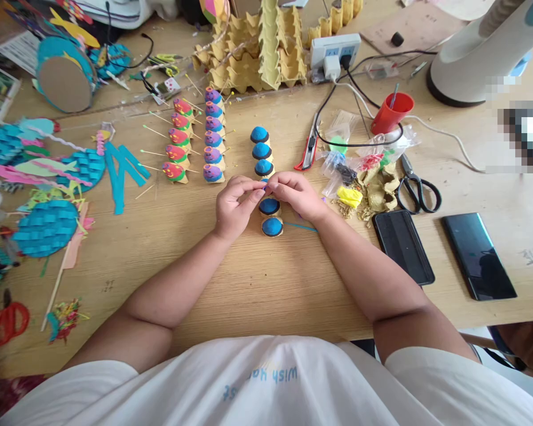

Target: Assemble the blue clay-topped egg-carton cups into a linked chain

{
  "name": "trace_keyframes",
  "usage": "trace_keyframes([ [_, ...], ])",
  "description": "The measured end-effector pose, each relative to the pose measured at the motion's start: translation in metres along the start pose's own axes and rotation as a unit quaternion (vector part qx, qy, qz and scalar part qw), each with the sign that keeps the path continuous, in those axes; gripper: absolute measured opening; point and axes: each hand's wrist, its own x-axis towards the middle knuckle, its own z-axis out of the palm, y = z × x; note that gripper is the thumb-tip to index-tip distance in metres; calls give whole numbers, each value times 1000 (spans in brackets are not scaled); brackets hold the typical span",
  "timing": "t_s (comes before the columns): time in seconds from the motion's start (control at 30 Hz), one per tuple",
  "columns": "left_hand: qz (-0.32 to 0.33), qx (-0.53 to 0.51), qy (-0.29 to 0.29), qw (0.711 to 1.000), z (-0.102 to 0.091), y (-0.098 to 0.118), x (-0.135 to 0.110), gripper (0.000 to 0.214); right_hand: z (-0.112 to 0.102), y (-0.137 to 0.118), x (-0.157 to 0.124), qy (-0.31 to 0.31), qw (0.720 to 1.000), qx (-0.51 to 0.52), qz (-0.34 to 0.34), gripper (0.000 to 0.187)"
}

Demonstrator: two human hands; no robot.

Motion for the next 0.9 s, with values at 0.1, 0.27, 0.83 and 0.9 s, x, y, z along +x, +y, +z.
trace_keyframes([
  [0.1, 14, -2, 5, 1000, 0, -1, 0, 12, 0, 0, 0, -2, 1000, 1, -5, 38],
  [0.27, 21, 5, 5, 1000, 1, -1, 0, 10, 0, -1, 0, 5, 1000, 2, 25, 41],
  [0.83, 36, 17, 10, 999, 0, 3, -1, 12, 1, -3, 1, 12, 1000, 12, 17, 43],
  [0.9, 39, 28, 17, 999, 1, 3, -1, 10, 2, -5, 1, 14, 1000, 9, 17, 44],
])
